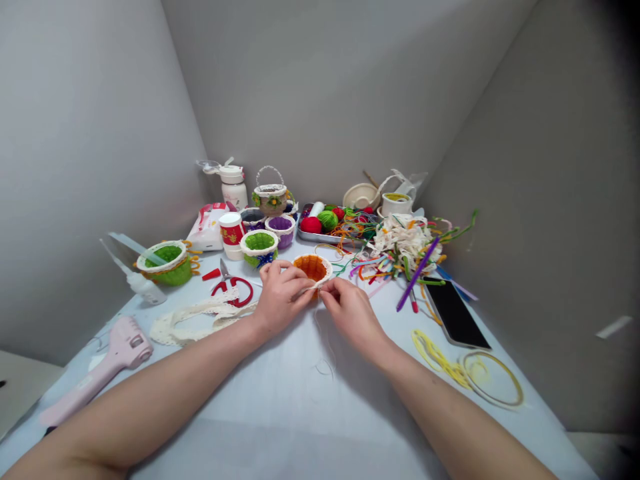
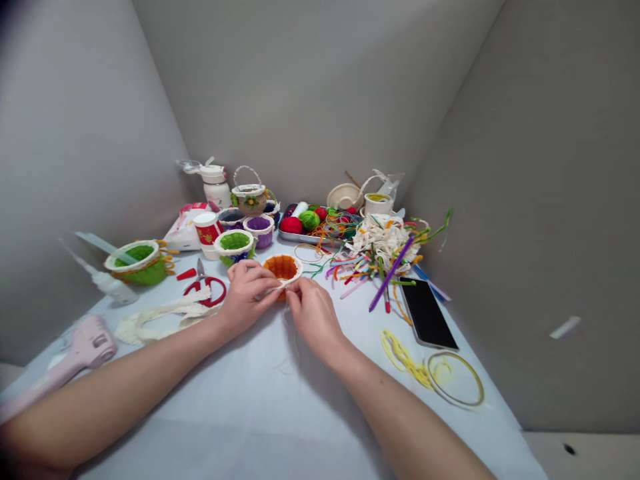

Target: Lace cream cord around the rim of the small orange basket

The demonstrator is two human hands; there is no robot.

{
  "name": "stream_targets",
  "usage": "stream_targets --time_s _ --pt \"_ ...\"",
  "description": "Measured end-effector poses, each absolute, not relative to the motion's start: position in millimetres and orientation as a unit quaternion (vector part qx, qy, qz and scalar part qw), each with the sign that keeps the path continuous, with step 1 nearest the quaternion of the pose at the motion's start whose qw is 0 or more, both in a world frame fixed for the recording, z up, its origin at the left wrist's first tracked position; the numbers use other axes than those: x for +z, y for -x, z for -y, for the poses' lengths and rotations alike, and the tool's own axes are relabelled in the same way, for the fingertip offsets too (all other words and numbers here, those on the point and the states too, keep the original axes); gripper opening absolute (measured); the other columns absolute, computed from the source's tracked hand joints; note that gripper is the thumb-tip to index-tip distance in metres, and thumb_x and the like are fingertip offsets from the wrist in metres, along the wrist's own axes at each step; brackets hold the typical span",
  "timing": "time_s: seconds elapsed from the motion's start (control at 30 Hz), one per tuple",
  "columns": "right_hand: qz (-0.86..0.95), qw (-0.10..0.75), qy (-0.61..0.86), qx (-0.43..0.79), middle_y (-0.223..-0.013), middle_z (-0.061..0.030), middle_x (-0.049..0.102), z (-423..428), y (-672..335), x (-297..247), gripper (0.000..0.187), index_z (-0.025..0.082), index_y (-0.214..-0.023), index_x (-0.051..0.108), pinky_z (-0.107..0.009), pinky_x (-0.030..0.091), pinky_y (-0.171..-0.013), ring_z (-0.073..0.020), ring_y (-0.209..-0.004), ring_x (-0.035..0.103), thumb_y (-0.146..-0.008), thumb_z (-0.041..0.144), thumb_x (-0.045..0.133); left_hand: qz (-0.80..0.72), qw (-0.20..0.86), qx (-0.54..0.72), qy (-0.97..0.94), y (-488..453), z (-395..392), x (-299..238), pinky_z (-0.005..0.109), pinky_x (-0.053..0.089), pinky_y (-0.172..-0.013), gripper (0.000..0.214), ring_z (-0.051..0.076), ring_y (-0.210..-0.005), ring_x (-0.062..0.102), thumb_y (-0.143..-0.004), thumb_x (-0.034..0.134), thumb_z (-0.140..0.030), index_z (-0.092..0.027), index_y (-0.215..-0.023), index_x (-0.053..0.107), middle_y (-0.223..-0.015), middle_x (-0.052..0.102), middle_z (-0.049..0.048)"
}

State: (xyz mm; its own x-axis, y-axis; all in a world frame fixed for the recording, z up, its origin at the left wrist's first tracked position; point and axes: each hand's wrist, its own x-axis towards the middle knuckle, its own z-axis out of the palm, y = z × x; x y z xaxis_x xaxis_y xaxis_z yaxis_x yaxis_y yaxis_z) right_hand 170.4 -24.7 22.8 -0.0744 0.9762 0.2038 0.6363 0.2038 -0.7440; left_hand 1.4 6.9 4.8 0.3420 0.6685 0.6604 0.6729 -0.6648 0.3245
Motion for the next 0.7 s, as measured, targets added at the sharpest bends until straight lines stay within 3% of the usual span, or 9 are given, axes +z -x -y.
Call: stream_targets --time_s 0.2,0.57,0.7 --pt "0.669 0.370 0.556 0.326 -0.078 -0.0009 0.066 18.8 -174.5 18.0 0.013 0.017 -0.081 0.063 -0.026 0.040 -0.069 -0.0140 -0.071 0.056 -0.086 0.023 0.053 0.405 -0.001 -0.393 0.825 0.4 -8.9 3.6 0.046 0.030 -0.090 0.013 0.025 -0.102 0.049 -0.090 0.064 -0.029 -0.026 -0.086 0.076 -0.090 0.072 0.0035" --pt "0.596 0.447 0.564 0.357 -0.074 -0.0004 0.063 18.1 -168.1 14.1 0.012 0.018 -0.081 0.058 -0.026 0.041 -0.064 -0.0141 -0.067 0.056 -0.080 0.030 0.059 0.393 0.006 -0.413 0.822 -3.9 -6.7 0.3 0.045 0.029 -0.089 0.011 0.024 -0.101 0.048 -0.089 0.066 -0.027 -0.024 -0.084 0.075 -0.090 0.073 0.0026" --pt "0.489 0.507 0.538 0.464 -0.062 0.0073 0.054 15.8 -162.3 7.5 0.032 0.022 -0.086 0.042 -0.023 0.036 -0.049 -0.0112 -0.049 0.049 -0.071 0.036 0.067 0.390 -0.007 -0.408 0.826 -4.1 -6.7 -0.8 0.044 0.029 -0.089 0.011 0.024 -0.102 0.048 -0.089 0.065 -0.025 -0.027 -0.087 0.076 -0.092 0.073 0.0025"
